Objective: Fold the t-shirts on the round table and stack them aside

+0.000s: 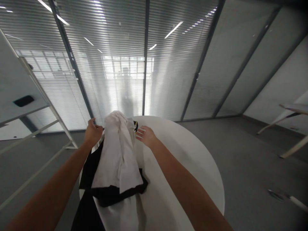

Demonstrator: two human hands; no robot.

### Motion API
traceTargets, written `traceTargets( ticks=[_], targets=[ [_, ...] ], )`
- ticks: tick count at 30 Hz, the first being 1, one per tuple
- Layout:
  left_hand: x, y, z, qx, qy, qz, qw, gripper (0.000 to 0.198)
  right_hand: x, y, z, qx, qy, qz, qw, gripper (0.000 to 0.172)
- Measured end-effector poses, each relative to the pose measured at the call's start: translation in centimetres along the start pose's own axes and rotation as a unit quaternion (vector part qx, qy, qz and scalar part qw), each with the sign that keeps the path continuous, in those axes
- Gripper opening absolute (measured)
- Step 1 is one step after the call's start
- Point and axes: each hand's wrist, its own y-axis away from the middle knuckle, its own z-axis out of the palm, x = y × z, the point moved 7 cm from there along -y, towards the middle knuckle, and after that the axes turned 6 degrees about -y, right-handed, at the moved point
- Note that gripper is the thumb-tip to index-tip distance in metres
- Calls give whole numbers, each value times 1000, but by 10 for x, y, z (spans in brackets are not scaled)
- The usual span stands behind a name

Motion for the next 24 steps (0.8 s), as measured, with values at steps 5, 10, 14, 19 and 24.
traceTargets(
  ticks=[5,10,14,19,24],
  targets=[
    [-17,35,47,-18,-38,74,996,35,35,9,-71,-16,157,-14,987,22],
    [60,82,80,-110,6,205,973,26,20,22,-125,-12,326,-77,942,19],
    [124,149,110,-181,20,288,940,32,-5,43,-154,-4,492,-182,851,23],
    [134,235,149,-247,-51,344,904,50,-19,89,-178,-17,684,-295,667,45],
    [109,277,168,-304,-137,372,866,63,-9,116,-218,22,805,-248,539,64]
  ],
)
